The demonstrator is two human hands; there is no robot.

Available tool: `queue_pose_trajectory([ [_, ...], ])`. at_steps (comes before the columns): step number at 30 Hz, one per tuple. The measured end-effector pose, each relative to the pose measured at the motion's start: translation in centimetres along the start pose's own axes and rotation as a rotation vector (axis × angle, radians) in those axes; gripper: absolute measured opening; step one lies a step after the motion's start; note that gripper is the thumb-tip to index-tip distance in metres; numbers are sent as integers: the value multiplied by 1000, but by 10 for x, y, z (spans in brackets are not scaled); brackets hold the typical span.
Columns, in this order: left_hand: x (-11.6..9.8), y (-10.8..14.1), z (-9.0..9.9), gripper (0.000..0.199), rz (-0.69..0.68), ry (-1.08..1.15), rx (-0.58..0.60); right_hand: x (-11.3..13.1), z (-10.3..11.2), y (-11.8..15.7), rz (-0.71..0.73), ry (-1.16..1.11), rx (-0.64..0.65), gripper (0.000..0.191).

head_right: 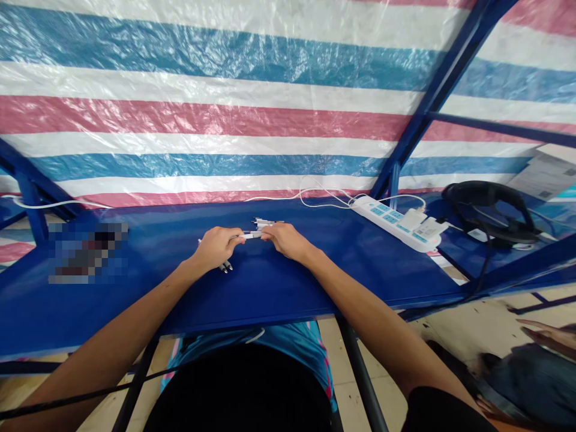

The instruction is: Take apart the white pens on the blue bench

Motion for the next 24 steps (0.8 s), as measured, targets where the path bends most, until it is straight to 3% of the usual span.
queue_pose_trajectory([
  [13,-12,-1,4,35,-105,309,57,10,10,3,49,27,-56,24],
  [19,-5,-1,12,34,-109,303,-81,5,18,1,-52,-76,-125,24],
  [24,-6,1,15,28,-133,274,-148,-6,16,0,-130,-225,-78,47],
])
Point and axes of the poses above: each hand's wrist, its own y-axis away from the middle knuckle, its own z-axis out of the back of the hand, x = y × z, the point moved 10 cm from there along -y, towards the middle knuckle
